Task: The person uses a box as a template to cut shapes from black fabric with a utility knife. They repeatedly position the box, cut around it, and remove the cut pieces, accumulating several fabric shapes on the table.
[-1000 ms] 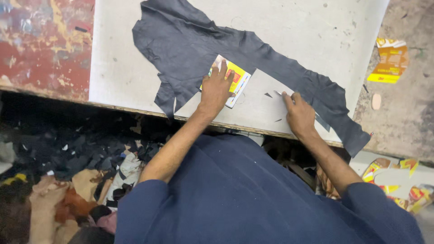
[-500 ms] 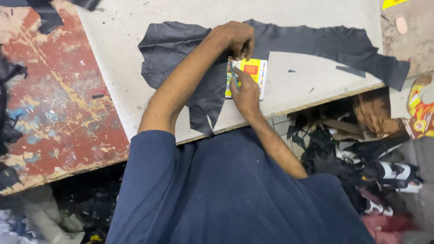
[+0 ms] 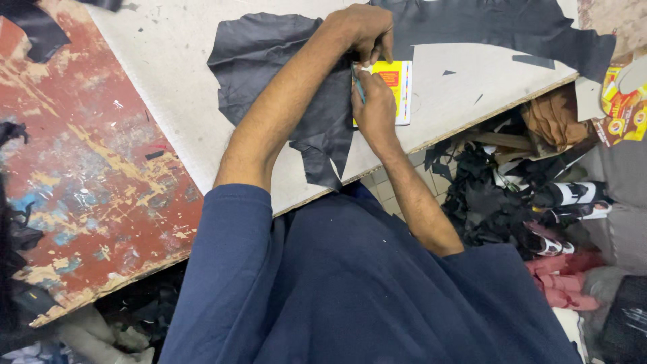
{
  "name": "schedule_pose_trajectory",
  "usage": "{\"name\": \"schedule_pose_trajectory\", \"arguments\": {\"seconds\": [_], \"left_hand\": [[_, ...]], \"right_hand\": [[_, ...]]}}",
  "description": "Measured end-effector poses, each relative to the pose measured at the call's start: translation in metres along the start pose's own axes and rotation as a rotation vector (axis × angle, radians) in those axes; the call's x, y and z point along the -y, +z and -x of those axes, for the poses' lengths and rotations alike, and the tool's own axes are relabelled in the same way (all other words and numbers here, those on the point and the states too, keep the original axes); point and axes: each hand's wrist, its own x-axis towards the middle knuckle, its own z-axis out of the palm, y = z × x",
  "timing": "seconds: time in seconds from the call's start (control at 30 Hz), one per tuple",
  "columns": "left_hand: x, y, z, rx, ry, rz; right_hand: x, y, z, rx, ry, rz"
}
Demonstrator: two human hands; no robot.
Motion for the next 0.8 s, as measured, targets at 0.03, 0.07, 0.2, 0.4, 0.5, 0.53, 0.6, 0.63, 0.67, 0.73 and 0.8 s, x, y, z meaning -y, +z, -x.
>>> {"name": "schedule_pose_trajectory", "arguments": {"seconds": [0.03,0.07,0.2,0.4,0.5,0.53,0.6,0.63,0.67,0.73,0.8], "left_hand": [[-0.001,0.001,0.0,0.009,0.031,-0.007],[-0.002,0.002,-0.001,0.016,0.06,-0.021],[-0.002,0.002,-0.009,-0.073,-0.01,-0.093],[-0.028,0.06,0.001,-0.64,0.091,-0.511],[-0.068,0.127,0.024,-0.594,-0.229,-0.56],[-0.076,0.136,0.025,-0.523,-0.311,-0.575],[-0.082,0.143,0.016,-0.745,-0.293,-0.61],[-0.083,0.142,0.012,-0.861,-0.288,-0.632],[-0.083,0.141,0.006,-0.8,-0.338,-0.569],[-0.083,0.132,-0.006,-0.687,-0.437,-0.44],[-0.086,0.126,-0.013,-0.694,-0.503,-0.415]], "right_hand": [[0.008,-0.006,0.013,0.011,0.003,0.007],[0.016,-0.013,0.027,0.018,0.003,0.011],[0.046,-0.047,0.114,0.154,0.101,0.042],[-0.014,-0.087,0.119,0.36,0.073,-0.119],[-0.052,-0.108,0.093,0.121,0.368,-0.195],[-0.063,-0.113,0.085,0.089,0.613,-0.264],[-0.082,-0.119,0.071,0.015,0.491,-0.151],[-0.09,-0.12,0.065,-0.023,0.422,-0.098],[-0.099,-0.12,0.06,-0.034,0.345,-0.076],[-0.115,-0.116,0.052,-0.059,0.182,-0.038],[-0.13,-0.112,0.047,-0.024,0.148,-0.035]]}}
